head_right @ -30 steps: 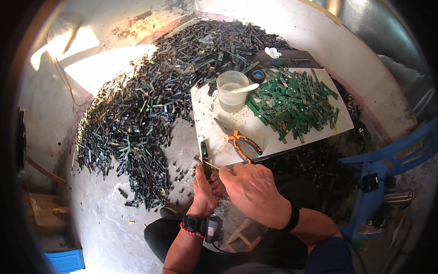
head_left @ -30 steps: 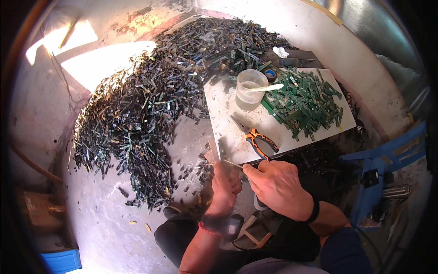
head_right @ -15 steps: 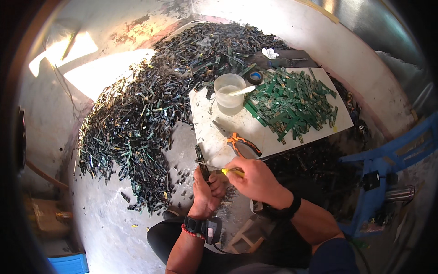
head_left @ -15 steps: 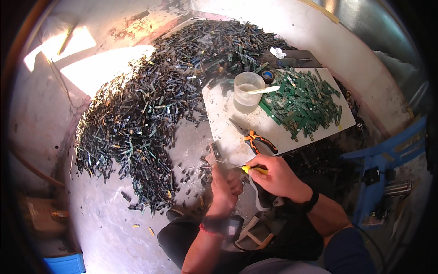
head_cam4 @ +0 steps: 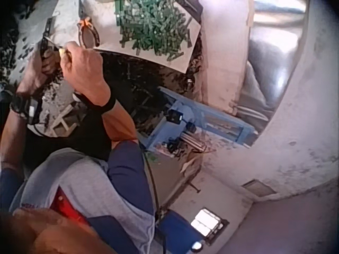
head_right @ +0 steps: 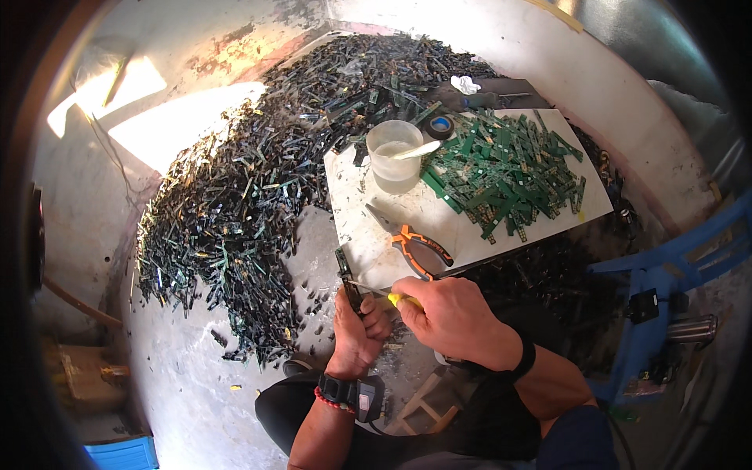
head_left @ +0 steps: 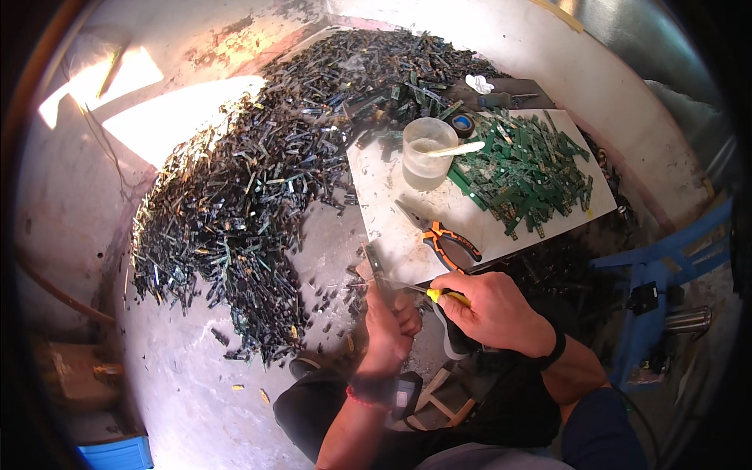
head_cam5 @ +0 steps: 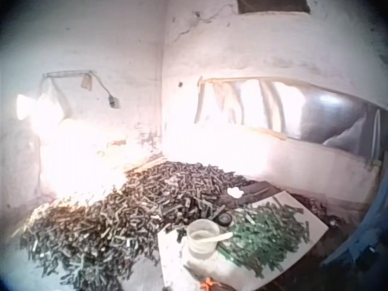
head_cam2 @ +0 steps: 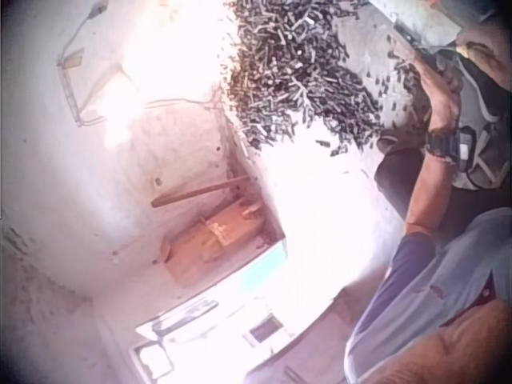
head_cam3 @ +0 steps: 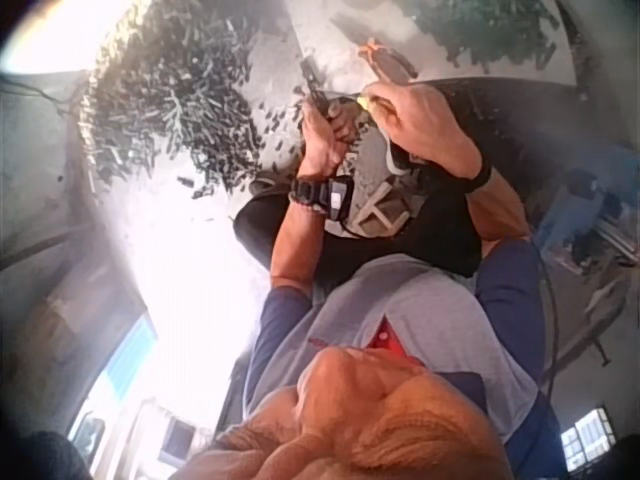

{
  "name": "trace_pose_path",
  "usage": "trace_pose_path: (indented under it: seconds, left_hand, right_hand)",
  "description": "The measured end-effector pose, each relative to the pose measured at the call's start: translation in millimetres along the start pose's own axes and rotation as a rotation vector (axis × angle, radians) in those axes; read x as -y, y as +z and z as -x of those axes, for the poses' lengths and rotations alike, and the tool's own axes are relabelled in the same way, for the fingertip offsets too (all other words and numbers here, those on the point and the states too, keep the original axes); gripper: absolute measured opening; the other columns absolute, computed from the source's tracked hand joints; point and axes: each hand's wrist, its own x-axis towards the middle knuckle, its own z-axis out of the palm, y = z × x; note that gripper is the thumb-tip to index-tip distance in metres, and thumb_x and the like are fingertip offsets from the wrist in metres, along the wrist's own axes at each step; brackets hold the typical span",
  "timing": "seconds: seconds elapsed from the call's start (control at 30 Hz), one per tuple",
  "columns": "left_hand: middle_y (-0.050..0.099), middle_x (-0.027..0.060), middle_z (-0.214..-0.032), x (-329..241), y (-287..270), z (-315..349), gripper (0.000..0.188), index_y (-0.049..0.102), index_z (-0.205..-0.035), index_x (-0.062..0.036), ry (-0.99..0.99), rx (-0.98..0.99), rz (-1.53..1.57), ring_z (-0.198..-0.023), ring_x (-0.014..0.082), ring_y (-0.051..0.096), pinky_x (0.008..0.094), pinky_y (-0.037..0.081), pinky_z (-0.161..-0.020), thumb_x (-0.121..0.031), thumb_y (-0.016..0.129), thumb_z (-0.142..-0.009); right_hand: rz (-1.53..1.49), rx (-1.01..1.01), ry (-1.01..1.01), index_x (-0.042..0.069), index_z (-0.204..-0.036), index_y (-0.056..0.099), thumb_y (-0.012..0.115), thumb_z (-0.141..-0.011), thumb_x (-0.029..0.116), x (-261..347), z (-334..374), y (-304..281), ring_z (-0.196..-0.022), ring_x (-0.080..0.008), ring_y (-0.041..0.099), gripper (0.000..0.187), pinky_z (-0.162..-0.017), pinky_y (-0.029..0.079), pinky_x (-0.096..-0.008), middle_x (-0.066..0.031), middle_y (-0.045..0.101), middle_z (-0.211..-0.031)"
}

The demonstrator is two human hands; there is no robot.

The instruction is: The person uses pliers and a screwdriver to remove components from green circuit boards. They repeatedly pry off parts and place the processed boards on a nearby table.

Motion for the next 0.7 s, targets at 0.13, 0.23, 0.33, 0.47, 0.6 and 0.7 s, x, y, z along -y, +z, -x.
trace_pose_path:
  seconds: [0.13, 0.23, 0.33, 0.47, 0.6, 0.7]
  left_hand:
    - [0.022, -0.0056, -0.050, 3, -1, -2, 0.055, 0.037, -0.064, -0.0150, 0.031, -0.003, -0.002, -0.042, 0.0093, 0.017, 0.0262, 0.015, -0.040, -0.061, 0.030, -0.094]
    - [0.023, -0.0057, -0.049, 4, 5, 2, 0.055, 0.037, -0.064, -0.0145, 0.049, -0.078, -0.011, -0.041, 0.0090, 0.017, 0.0256, 0.015, -0.039, -0.060, 0.031, -0.094]
    - [0.024, -0.0058, -0.049, 3, 9, 3, 0.054, 0.037, -0.065, -0.0143, 0.067, -0.140, -0.030, -0.040, 0.0081, 0.018, 0.0244, 0.016, -0.038, -0.060, 0.033, -0.094]
    - [0.025, -0.0057, -0.049, 3, 11, 3, 0.053, 0.038, -0.065, -0.0139, 0.092, -0.161, -0.025, -0.039, 0.0075, 0.019, 0.0233, 0.016, -0.037, -0.059, 0.035, -0.094]
    - [0.026, -0.0054, -0.049, 4, 13, 4, 0.052, 0.038, -0.066, -0.0138, 0.103, -0.182, -0.031, -0.039, 0.0077, 0.020, 0.0230, 0.017, -0.037, -0.058, 0.037, -0.094]
    - [0.028, -0.0051, -0.050, 6, 10, 2, 0.051, 0.039, -0.066, -0.0137, 0.111, -0.204, -0.017, -0.039, 0.0079, 0.021, 0.0232, 0.017, -0.037, -0.057, 0.039, -0.094]
  right_hand:
    - [-0.008, 0.001, -0.062, 0.008, -0.100, 0.063, 0.057, -0.085, 0.012, 4, 2, 3, -0.062, -0.0358, 0.060, 0.016, -0.053, 0.047, -0.0408, -0.0162, 0.060, -0.068]
    - [-0.015, 0.040, -0.060, 0.008, -0.106, 0.061, 0.054, -0.087, 0.010, 7, 5, 8, -0.067, -0.0358, 0.061, 0.021, -0.056, 0.048, -0.0414, -0.0166, 0.062, -0.073]
    - [-0.026, 0.045, -0.041, 0.007, -0.107, 0.060, 0.053, -0.087, 0.010, 8, 7, 14, -0.070, -0.0354, 0.061, 0.021, -0.059, 0.049, -0.0415, -0.0162, 0.062, -0.077]
    - [-0.036, 0.044, -0.013, 0.005, -0.106, 0.058, 0.052, -0.087, 0.009, 10, 13, 22, -0.073, -0.0355, 0.062, 0.020, -0.062, 0.051, -0.0421, -0.0164, 0.063, -0.082]
    - [-0.056, 0.047, -0.006, 0.003, -0.106, 0.057, 0.053, -0.086, 0.007, 8, 15, 24, -0.075, -0.0364, 0.062, 0.020, -0.063, 0.051, -0.0427, -0.0176, 0.063, -0.086]
    - [-0.075, -0.016, -0.028, 0.003, -0.105, 0.057, 0.055, -0.085, 0.006, 6, 18, 33, -0.076, -0.0368, 0.062, 0.021, -0.063, 0.051, -0.0427, -0.0178, 0.063, -0.088]
